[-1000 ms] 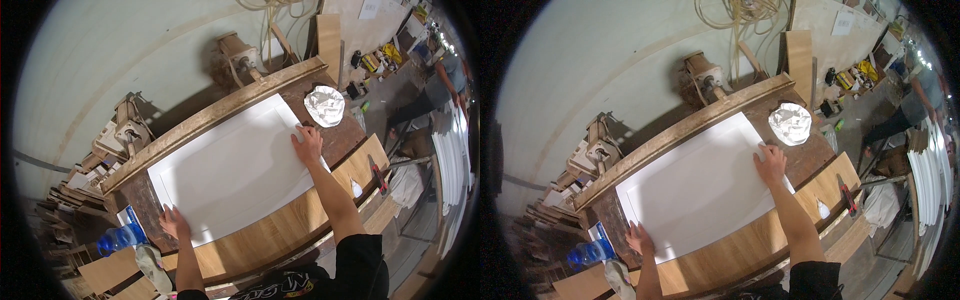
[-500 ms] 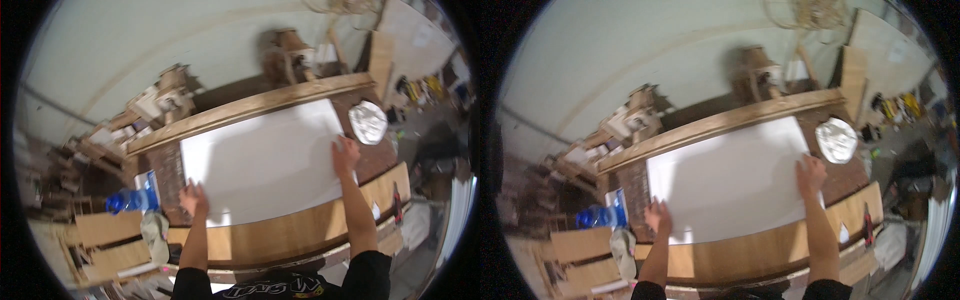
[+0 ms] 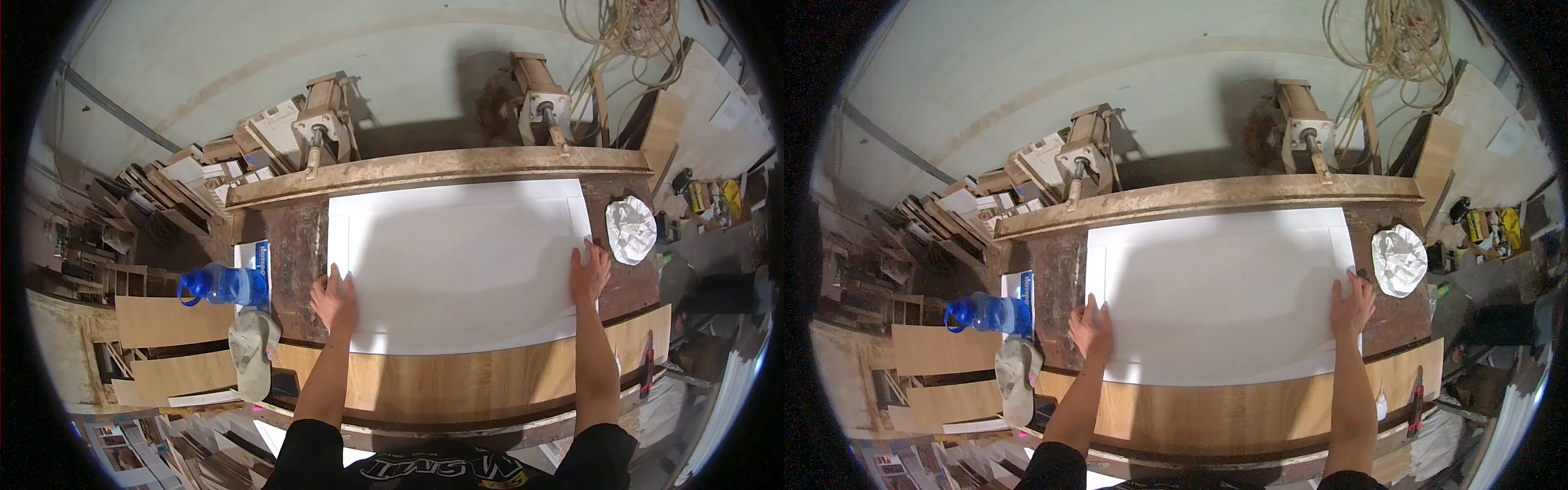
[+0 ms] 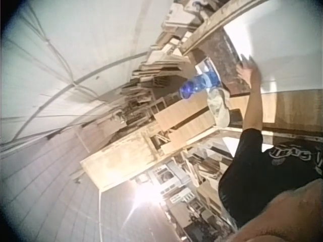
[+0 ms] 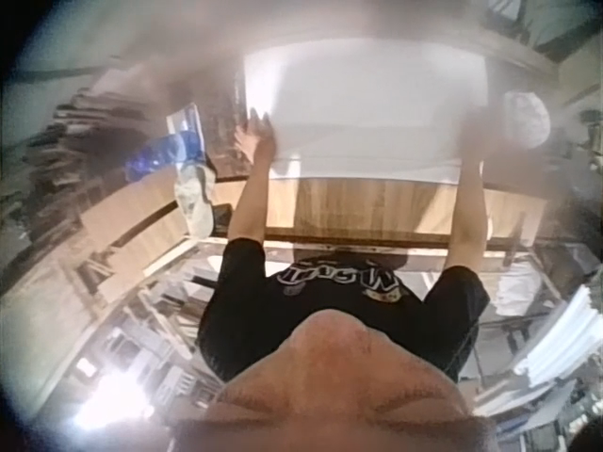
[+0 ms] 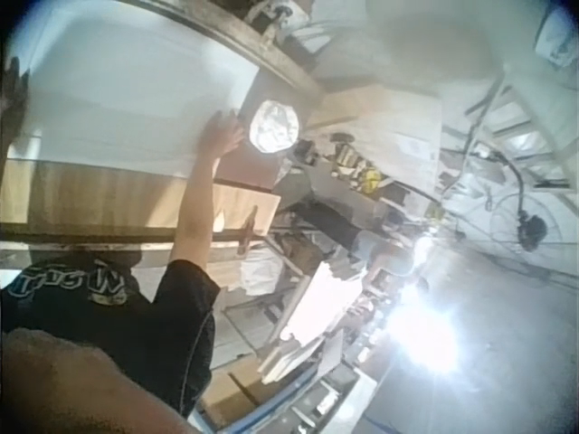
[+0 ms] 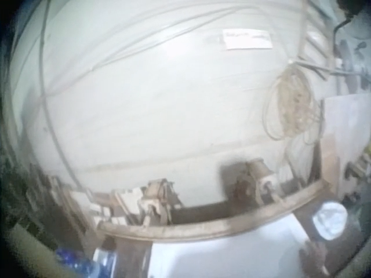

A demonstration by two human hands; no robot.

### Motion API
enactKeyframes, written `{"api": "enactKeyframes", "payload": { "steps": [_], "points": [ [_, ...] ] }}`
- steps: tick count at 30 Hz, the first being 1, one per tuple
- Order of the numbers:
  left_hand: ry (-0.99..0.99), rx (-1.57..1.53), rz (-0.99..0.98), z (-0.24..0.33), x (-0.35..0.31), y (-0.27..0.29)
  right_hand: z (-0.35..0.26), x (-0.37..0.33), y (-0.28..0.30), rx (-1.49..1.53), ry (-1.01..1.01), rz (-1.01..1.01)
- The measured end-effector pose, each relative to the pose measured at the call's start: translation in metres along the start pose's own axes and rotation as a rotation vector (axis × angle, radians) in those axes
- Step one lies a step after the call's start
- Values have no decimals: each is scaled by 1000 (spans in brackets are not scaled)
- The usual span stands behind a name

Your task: The recorder is moving and organizing white finished cabinet doors on a workbench and around the workshop area.

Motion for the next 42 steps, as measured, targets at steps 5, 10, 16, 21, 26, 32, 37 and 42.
{"api": "enactKeyframes", "payload": {
  "steps": [5, 10, 16, 21, 26, 32, 37, 42],
  "points": [
    [-38, -25, 25, 6, -1, -5, 7, 0, 3, 9, 23, 18],
    [-60, -47, 103, 0, -4, 0, 4, 1, -2, 72, 72, 67],
    [-48, -47, 65, 6, -7, -2, 4, 0, 8, 119, 9, 18],
    [-24, 9, 64, 9, -9, -4, 7, 2, 12, 141, 4, 18],
    [-32, 17, 60, 8, -8, -4, 5, 3, 11, 146, -5, 1],
    [-9, 37, 30, 6, -5, -6, 2, 4, 9, 120, 5, 3],
    [-16, 38, 30, 11, -7, 0, 2, 7, 10, 109, -18, -31],
    [-35, 11, 53, 8, -7, -1, 3, 9, 12, 114, -41, -65]
  ]
}}
Point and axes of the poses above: each hand's wrist, its own x-axis towards the middle knuckle, its own y-axis out of the back of the hand, z = x × y, the point moved 1 cm from there along x, towards the middle knuckle, and after that the axes turned 4 degrees about x, right-handed, at the moved point
